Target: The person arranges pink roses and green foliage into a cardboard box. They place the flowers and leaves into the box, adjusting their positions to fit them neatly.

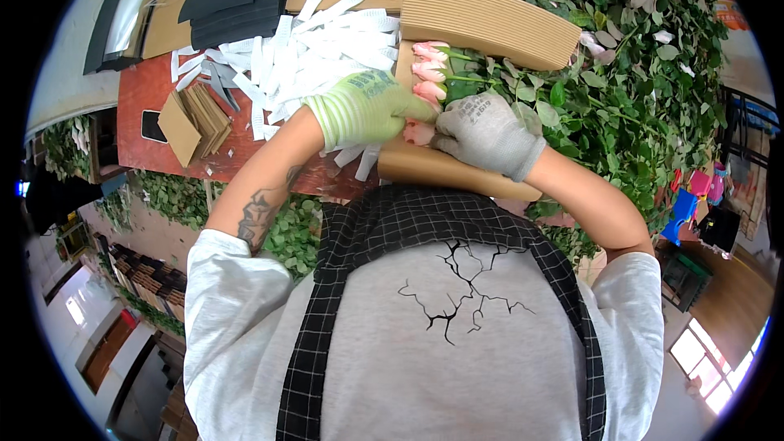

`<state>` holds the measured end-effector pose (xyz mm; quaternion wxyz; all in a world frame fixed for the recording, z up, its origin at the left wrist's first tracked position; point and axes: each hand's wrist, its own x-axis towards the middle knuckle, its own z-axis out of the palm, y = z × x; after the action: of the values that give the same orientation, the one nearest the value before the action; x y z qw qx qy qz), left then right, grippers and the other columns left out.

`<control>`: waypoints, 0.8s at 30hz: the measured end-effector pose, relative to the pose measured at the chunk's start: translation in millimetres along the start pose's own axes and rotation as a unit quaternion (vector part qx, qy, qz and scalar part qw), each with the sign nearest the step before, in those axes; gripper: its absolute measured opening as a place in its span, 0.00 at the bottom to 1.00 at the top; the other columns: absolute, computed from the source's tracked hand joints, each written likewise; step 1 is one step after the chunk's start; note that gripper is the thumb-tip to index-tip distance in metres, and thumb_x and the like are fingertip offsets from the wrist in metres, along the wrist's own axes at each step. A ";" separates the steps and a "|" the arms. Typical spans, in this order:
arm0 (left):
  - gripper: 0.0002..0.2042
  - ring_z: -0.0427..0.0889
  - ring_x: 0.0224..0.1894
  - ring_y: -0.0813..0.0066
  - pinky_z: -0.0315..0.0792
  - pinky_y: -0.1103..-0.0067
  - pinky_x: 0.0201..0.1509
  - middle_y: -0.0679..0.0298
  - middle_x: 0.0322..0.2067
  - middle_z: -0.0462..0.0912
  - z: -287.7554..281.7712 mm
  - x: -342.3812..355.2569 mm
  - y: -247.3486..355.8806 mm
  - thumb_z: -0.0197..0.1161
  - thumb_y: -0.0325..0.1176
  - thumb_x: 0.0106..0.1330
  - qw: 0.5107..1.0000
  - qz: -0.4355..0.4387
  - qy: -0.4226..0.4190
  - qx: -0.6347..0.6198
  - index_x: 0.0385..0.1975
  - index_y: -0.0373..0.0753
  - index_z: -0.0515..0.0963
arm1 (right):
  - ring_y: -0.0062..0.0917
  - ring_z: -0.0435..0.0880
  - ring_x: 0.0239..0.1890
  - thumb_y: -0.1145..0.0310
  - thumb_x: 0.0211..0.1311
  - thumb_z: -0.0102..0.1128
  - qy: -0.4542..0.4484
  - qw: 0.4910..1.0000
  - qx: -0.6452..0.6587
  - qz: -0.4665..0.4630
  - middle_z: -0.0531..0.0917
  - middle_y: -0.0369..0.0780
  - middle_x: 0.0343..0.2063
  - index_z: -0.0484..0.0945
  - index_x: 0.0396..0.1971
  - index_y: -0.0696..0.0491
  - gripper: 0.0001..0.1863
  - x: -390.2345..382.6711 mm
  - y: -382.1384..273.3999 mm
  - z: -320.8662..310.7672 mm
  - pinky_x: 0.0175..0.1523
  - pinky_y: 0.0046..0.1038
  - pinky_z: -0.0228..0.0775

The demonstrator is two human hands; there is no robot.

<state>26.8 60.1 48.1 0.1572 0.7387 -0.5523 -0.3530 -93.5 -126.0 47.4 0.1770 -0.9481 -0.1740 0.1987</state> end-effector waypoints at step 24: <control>0.24 0.84 0.44 0.58 0.77 0.71 0.48 0.51 0.55 0.79 21.6 -32.6 2.3 0.59 0.50 0.65 0.986 0.044 0.142 -0.071 0.55 0.41 0.78 | 0.34 0.83 0.33 0.66 0.54 0.58 0.182 0.972 -0.149 -0.002 0.78 0.40 0.29 0.76 0.30 0.50 0.05 5.6 26.3 7.0 0.33 0.36 0.75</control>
<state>5.6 93.0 45.7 0.3016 0.7434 -0.5295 -0.2759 -84.9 -145.0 29.0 0.0626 -0.9838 -0.1680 -0.0059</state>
